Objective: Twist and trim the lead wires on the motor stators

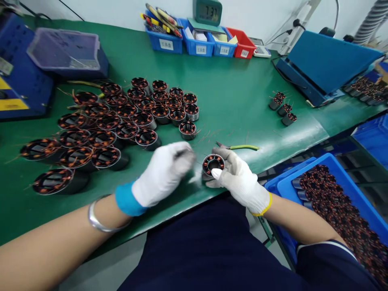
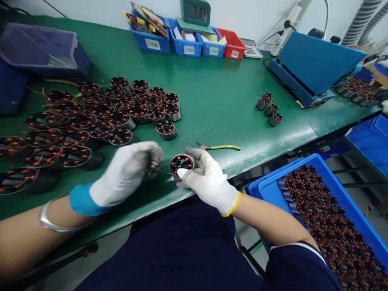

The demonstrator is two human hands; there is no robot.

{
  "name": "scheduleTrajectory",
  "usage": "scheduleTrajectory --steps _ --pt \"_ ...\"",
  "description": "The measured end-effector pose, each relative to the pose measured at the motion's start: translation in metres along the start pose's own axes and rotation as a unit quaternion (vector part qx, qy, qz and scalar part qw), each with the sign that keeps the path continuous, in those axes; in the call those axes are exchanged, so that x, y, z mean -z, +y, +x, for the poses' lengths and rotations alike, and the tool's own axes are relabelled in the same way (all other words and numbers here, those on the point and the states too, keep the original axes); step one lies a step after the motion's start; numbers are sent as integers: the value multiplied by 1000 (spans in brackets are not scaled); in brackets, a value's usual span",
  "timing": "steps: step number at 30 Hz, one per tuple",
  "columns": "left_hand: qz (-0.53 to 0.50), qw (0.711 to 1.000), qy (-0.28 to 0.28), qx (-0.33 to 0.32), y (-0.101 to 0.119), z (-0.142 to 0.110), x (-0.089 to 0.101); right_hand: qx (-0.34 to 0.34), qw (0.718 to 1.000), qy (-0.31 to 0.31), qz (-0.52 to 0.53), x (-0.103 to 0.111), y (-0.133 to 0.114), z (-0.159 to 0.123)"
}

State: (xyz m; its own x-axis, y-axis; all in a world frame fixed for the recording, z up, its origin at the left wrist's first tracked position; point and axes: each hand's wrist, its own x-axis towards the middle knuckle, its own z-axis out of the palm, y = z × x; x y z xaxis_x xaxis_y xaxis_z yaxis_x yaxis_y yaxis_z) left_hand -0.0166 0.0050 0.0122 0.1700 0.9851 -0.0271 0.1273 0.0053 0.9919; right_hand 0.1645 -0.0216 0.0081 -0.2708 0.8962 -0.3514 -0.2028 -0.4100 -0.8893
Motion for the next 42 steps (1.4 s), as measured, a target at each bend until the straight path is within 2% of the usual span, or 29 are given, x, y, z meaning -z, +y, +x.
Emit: scheduleTrajectory --steps 1,2,3,5,7,8,9,10,12,13,14,16,20,21,22,23,26,28,30,31,33,34,35,37,38,39,40,41,42 --pt "30 999 -33 18 2 -2 -4 0 1000 -5 -3 -1 1 0" --pt "46 998 -38 25 4 -4 -8 -2 1000 -10 -6 -1 1 -1" --pt "49 998 -16 22 7 -5 -9 -6 1000 -15 -7 -1 1 -2" --pt "7 995 93 -22 10 -4 -6 -12 1000 -20 -2 -1 0 -4" --pt "-63 971 212 -89 8 0 4 -14 1000 -13 7 -2 -1 -6" --pt "-97 960 239 -114 7 2 8 -15 1000 -7 10 -2 -2 -5" --pt "-110 961 227 -115 4 4 11 -16 1000 -1 12 -3 -2 -5" --pt "-100 972 188 -99 2 4 11 -17 1000 5 14 -3 -2 -4" --pt "-24 996 75 -29 0 2 5 -23 999 12 18 -5 -1 -2" --pt "22 999 38 -6 1 0 0 -26 999 12 20 -6 0 -2" --pt "48 998 27 4 2 -2 -5 -28 999 10 23 -6 1 -2" --pt "58 997 47 -5 6 -4 -11 -29 999 -1 30 -6 2 -2" --pt "-50 976 206 -52 5 0 0 -19 999 -7 36 -3 3 -4" --pt "-81 970 221 -57 3 1 3 -17 999 -1 36 -3 3 -4" --pt "-101 971 211 -52 1 1 5 -16 999 7 37 -2 4 -3" --pt "-104 979 171 -31 -2 -1 5 -16 999 15 42 -2 5 -3" --pt "-49 996 13 71 -6 -11 -9 -13 996 10 82 -4 9 -3" --pt "-29 995 -1 96 -6 -16 -18 -8 994 -30 108 -5 9 -6" --pt "-33 994 6 101 -3 -15 -19 -6 992 -94 88 -2 4 -10" --pt "-33 994 0 106 -2 -12 -16 -8 991 -126 43 1 1 -11" --pt "-3 993 -30 117 0 -3 -3 11 978 -156 -135 12 -9 -11" --pt "32 991 -51 123 0 1 4 44 954 -143 -259 19 -14 -9" --pt "77 986 -73 126 0 6 12 91 910 -112 -389 26 -19 -6" --pt "177 970 -119 118 1 13 24 182 771 -26 -610 42 -27 1" --pt "224 959 -136 106 0 16 29 200 698 11 -687 49 -30 4" --pt "263 949 -146 95 0 18 31 194 639 33 -743 55 -32 6" --pt "290 941 -150 89 -1 20 33 169 598 43 -782 61 -33 8" --pt "303 938 -143 85 -2 22 34 138 572 45 -807 65 -35 9" --pt "298 942 -131 84 -4 23 35 110 558 43 -821 69 -36 8"
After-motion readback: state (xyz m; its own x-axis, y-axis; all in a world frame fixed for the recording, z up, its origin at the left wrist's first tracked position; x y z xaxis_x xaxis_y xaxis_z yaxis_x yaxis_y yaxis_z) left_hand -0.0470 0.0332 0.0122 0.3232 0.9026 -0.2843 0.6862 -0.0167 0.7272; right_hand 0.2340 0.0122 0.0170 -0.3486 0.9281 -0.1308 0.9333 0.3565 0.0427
